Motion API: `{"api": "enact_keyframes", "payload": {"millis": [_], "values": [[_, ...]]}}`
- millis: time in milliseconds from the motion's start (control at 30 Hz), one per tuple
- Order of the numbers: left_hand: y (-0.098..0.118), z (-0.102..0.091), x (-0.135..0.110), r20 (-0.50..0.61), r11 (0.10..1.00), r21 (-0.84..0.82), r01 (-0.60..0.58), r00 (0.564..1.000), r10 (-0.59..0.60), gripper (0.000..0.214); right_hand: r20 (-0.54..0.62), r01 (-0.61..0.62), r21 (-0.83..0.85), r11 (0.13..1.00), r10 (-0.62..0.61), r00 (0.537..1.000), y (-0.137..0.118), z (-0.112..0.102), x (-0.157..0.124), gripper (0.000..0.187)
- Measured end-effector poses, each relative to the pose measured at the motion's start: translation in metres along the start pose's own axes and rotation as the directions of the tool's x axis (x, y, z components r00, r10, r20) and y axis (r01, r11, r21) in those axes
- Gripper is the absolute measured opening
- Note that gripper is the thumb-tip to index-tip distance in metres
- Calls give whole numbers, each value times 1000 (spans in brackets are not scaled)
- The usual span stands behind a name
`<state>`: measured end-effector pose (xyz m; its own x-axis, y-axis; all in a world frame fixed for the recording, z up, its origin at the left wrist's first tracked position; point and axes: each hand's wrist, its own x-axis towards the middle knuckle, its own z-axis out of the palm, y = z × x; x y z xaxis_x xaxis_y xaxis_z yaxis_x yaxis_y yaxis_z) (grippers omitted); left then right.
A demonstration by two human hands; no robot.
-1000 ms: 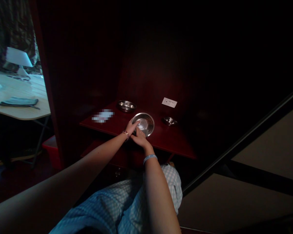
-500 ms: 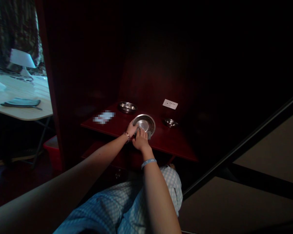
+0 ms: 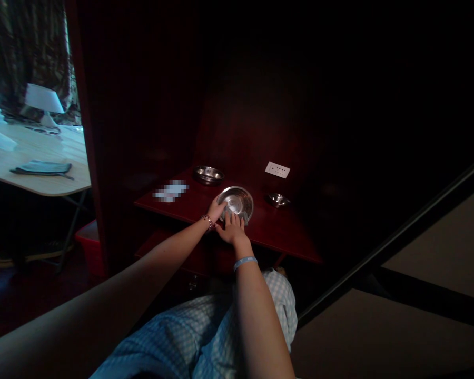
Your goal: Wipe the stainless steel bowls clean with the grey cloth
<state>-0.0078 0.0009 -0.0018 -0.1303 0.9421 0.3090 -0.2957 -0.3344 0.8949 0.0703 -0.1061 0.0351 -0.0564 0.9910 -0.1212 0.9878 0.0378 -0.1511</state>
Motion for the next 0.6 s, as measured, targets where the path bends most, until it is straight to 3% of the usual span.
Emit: {"api": "enact_keyframes", "payload": {"millis": [200,433,600], "values": [[11,0,-7,16,998,-28,62,998,-61,33,49,76,5,997,-77,996,11,-2,3,91],[16,2,-14,98,994,-28,105,990,-102,30,-24,-2,28,1000,3,1000,4,2,0,77],[12,0,-12,132,995,12,103,986,-104,32,-44,-28,57,998,31,999,3,5,3,80]]}}
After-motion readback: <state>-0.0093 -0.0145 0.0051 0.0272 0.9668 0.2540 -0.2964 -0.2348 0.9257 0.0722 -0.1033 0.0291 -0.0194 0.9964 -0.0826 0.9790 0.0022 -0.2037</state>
